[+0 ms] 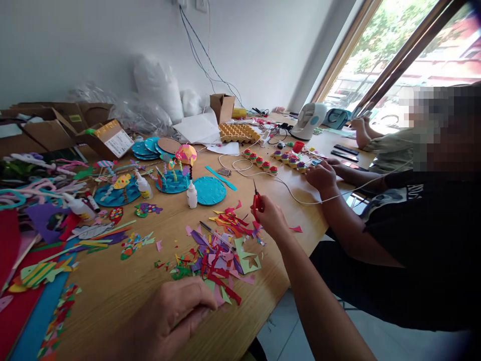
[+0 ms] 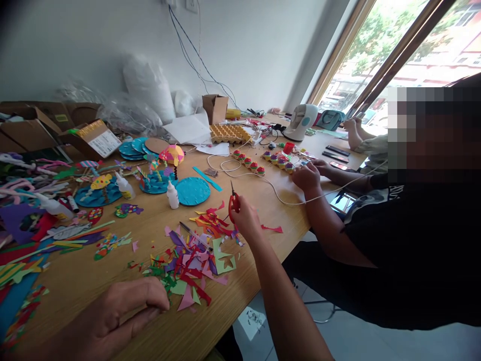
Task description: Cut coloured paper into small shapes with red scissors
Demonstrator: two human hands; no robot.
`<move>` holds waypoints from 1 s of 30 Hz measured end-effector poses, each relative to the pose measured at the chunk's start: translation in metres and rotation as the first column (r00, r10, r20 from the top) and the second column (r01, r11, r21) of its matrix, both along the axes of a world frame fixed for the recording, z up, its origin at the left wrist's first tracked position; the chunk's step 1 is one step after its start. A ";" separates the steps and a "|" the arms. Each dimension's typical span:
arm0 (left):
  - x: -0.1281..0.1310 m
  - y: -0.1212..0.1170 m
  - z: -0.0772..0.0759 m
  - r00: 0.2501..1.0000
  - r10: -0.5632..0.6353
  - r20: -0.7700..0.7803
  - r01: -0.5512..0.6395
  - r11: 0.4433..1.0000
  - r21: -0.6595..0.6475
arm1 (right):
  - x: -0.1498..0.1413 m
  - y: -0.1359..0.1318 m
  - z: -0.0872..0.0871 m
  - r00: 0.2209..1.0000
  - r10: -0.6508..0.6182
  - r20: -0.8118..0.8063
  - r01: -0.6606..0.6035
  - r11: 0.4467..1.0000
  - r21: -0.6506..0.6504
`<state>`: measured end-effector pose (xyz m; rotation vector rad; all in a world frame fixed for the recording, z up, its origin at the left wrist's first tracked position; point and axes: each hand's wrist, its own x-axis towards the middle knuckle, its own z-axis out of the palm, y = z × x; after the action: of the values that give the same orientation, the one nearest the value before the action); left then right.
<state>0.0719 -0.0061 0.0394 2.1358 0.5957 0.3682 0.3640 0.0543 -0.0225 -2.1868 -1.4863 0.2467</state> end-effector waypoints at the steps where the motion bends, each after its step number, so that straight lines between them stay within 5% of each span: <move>1: 0.001 0.000 0.000 1.000 -0.002 -0.005 0.002 1.000 0.002 | 0.001 0.008 -0.002 1.000 0.010 0.008 -0.010 0.999 -0.032; 8: 0.001 -0.001 0.000 0.993 -0.069 -0.098 0.076 0.995 0.071 | 0.006 0.061 -0.009 0.988 0.142 0.065 -0.121 0.960 -0.253; 15: -0.006 0.001 -0.011 0.989 -0.087 -0.123 0.104 0.985 0.137 | 0.002 0.079 -0.012 0.950 0.287 0.121 -0.231 0.909 -0.346; 21: -0.012 0.007 -0.015 0.991 -0.070 -0.117 0.090 0.981 0.171 | 0.025 0.069 -0.001 0.932 0.303 0.200 -0.204 0.893 -0.401; 30: -0.031 0.016 -0.022 0.973 -0.052 -0.223 0.097 0.976 0.197 | 0.053 0.019 -0.001 0.874 0.464 0.144 -0.322 0.775 -0.543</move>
<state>0.0408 0.0103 0.0172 2.4121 0.6196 0.1609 0.4175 0.0735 -0.0239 -2.3319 -2.2621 0.5542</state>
